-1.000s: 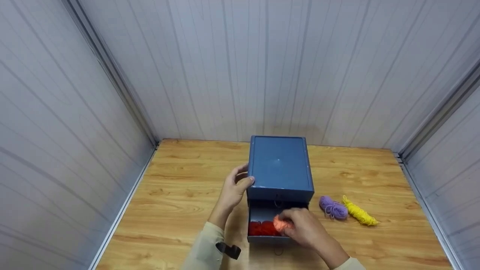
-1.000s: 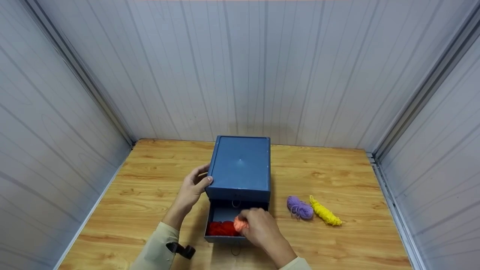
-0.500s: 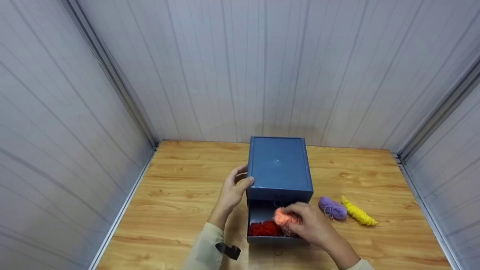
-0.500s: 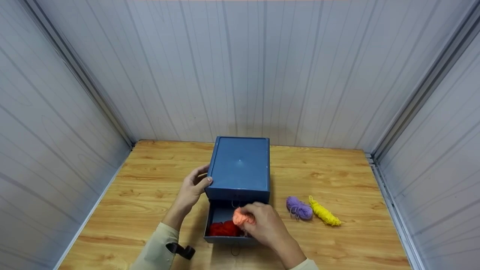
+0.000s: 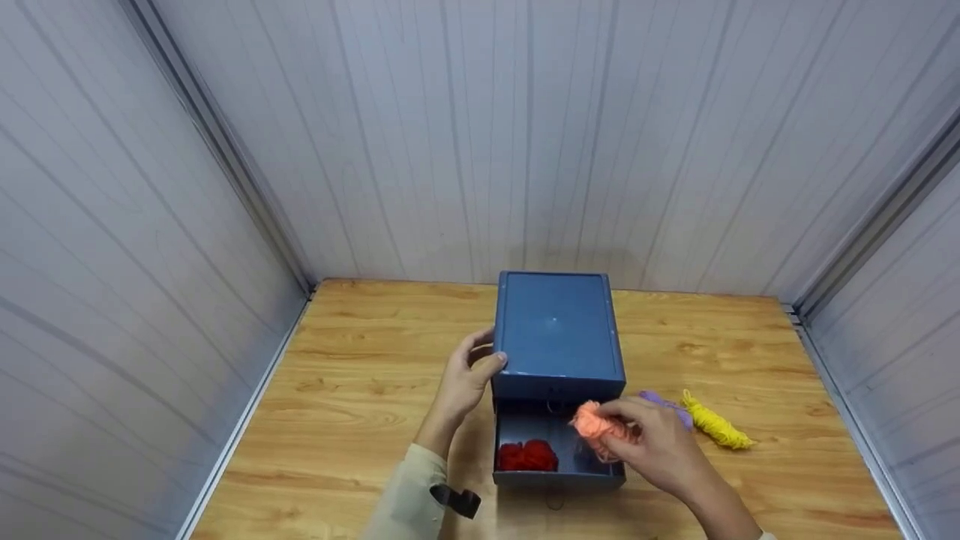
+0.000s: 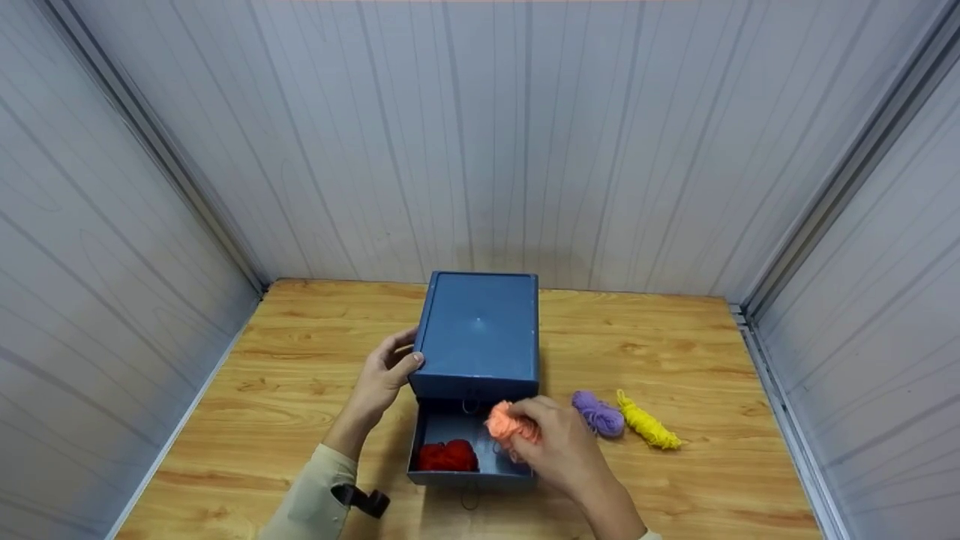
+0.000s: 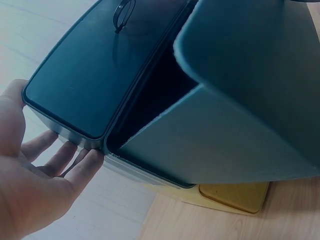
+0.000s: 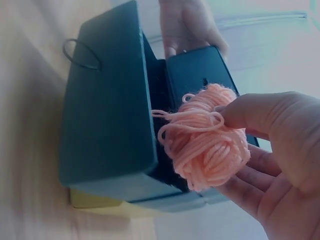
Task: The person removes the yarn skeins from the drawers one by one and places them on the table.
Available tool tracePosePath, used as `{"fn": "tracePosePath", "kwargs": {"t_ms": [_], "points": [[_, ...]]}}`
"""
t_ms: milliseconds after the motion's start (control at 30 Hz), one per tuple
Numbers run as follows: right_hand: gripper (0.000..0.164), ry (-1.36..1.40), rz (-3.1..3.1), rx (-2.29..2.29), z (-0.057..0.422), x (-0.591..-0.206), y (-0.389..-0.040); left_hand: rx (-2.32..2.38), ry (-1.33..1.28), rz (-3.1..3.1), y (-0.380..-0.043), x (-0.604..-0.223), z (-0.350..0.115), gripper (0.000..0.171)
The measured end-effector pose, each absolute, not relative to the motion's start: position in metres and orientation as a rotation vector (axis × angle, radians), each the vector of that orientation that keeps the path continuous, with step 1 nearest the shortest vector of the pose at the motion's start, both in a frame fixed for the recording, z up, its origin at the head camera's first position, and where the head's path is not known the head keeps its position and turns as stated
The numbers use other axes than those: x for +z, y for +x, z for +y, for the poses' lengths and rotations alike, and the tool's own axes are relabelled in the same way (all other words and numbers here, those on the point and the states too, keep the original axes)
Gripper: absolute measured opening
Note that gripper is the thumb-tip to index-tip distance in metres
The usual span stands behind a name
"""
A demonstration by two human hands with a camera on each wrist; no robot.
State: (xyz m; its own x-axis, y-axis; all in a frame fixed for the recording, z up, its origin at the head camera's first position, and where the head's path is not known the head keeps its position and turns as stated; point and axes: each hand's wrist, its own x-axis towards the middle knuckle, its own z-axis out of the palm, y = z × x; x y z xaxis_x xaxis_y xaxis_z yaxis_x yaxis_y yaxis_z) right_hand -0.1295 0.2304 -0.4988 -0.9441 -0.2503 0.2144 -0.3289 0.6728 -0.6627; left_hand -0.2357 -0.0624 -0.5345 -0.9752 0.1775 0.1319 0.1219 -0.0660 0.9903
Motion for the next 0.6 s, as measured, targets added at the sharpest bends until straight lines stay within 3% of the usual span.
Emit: {"fn": "tracePosePath", "kwargs": {"t_ms": [600], "points": [[0.032,0.251,-2.746,0.987,0.281,-0.496,-0.122,2.241,0.357,2.106,-0.236,-0.535,-0.064,0.055]]}}
